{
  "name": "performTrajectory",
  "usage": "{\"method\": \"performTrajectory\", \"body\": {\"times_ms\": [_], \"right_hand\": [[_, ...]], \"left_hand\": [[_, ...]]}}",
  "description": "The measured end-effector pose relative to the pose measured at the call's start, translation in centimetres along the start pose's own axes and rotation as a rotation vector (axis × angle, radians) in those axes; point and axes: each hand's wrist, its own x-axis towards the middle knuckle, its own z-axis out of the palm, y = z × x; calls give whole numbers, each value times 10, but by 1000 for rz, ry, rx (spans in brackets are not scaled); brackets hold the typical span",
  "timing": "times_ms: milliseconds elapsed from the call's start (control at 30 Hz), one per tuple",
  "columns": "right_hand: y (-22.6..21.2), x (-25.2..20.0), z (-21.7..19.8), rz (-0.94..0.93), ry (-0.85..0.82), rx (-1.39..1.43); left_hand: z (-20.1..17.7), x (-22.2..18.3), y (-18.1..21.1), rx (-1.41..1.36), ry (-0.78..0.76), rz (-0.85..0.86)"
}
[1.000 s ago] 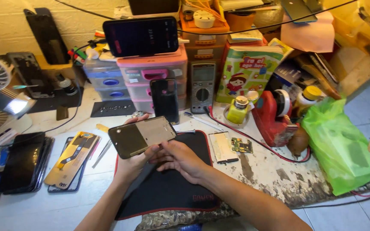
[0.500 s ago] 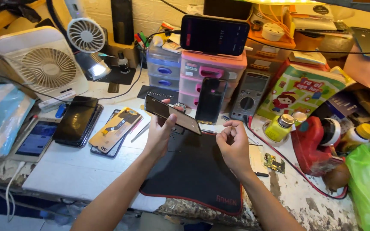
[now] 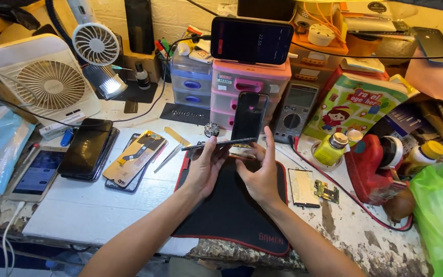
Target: Cleaning and preparing a smartphone back panel by removing old residue and applying new adhesive strips for reassembly.
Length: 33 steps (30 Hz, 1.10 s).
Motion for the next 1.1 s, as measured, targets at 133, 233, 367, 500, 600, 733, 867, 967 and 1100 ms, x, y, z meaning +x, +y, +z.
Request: {"method": "performTrajectory", "body": {"times_ms": [133, 233, 367, 500, 600, 733, 867, 967, 1100], "right_hand": [[24, 0, -1, -29, 16, -84], [15, 0, 0, -31, 9, -120], [18, -3, 0, -40, -19, -94], [14, 1, -3, -47, -49, -68], [36, 0, -3, -26, -7, -39], [21, -1, 0, -16, -15, -22], [39, -1, -3, 4, -64, 194], [34, -2, -10, 113, -56, 428], [41, -2, -13, 229, -34, 585]], "left_hand": [[3, -6, 2, 11, -18, 1], [13, -12, 5, 6, -8, -3], [1, -2, -2, 10, -19, -27], [9, -11, 1, 17, -31, -13], [7, -10, -1, 25, -18, 3], [4, -7, -2, 34, -28, -1], [5, -6, 4, 55, -30, -18], [13, -16, 15, 65, -54, -60], [31, -33, 31, 48, -174, -46]]}}
